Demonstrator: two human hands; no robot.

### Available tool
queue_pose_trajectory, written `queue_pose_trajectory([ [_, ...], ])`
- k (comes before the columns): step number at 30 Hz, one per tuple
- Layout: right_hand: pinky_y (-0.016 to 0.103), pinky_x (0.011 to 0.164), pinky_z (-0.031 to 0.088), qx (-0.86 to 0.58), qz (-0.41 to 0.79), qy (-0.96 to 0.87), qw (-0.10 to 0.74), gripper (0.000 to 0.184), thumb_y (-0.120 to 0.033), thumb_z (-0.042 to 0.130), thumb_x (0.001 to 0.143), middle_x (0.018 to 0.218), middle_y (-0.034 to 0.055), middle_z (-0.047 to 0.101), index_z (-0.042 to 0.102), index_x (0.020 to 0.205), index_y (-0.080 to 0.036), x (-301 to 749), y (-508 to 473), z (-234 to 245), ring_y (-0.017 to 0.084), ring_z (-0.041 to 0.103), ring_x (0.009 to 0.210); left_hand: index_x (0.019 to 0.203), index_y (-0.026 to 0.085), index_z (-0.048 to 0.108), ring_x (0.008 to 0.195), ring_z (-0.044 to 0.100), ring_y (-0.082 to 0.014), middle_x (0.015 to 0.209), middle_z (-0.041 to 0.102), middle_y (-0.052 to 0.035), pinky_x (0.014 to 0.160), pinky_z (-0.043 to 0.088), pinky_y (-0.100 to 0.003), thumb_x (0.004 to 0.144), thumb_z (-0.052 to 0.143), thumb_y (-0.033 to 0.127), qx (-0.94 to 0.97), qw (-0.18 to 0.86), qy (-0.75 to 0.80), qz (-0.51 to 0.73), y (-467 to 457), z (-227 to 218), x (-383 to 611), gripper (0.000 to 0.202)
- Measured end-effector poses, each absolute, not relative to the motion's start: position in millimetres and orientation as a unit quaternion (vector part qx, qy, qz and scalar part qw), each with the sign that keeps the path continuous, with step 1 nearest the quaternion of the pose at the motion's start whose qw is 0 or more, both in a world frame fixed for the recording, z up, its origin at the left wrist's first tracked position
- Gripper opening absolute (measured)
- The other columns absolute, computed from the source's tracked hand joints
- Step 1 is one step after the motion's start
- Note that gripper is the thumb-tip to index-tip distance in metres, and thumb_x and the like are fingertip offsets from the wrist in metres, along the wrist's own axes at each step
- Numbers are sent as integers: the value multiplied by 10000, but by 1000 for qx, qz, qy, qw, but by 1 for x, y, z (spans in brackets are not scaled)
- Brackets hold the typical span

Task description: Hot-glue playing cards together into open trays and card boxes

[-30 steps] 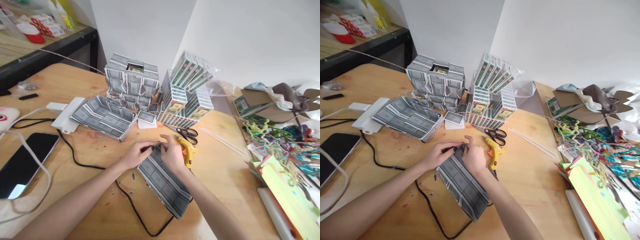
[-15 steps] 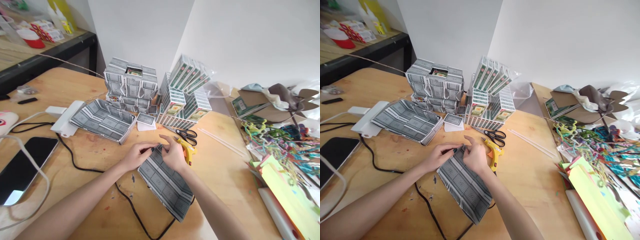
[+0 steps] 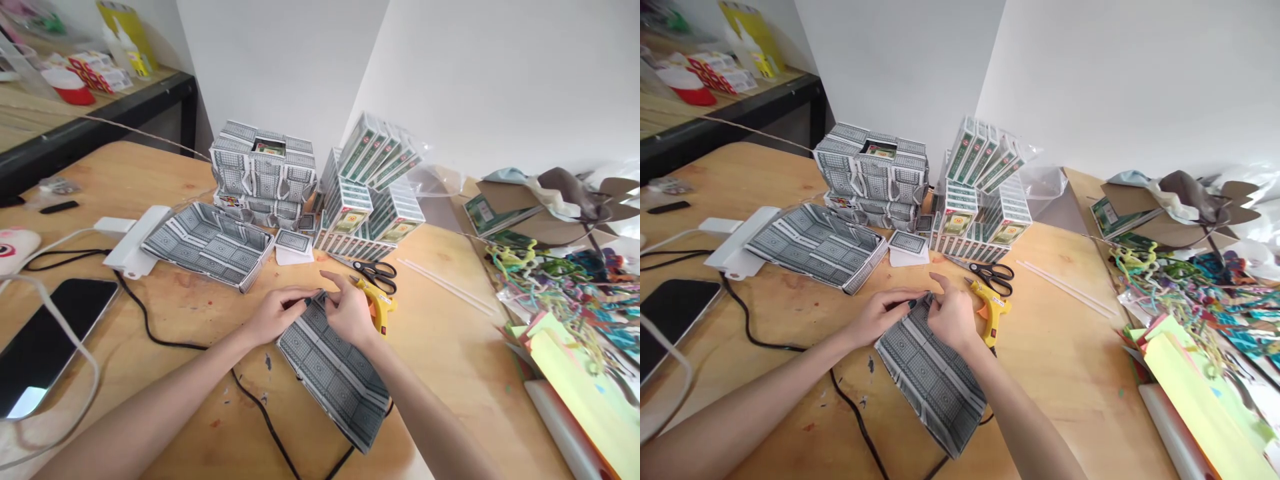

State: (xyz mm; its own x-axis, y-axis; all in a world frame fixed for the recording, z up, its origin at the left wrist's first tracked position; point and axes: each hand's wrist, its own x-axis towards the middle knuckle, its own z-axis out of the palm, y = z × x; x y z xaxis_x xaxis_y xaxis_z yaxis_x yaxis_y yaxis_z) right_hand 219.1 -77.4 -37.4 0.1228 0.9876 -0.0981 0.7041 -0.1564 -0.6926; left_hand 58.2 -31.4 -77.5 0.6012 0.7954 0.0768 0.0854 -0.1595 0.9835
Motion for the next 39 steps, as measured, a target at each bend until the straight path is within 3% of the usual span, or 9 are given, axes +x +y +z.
queue_pose_trajectory([
  [26,217,528,387,-709,248,-617,234,563,-68,439,651,425,-79,513,541,1199,-144,216,-75,-41,120,459,408,986,185,707,1022,619,-202,1087,687,-53,908,476,-314,752,518,150,671,595,318,308,-25,-79,58,302],
  [39,217,490,352,-714,242,-616,228,466,-58,434,633,399,-88,480,581,1056,-188,213,-73,-38,126,441,384,997,170,698,1003,625,-202,1087,686,-61,894,481,-315,746,504,132,673,585,330,309,-27,-77,58,319],
])
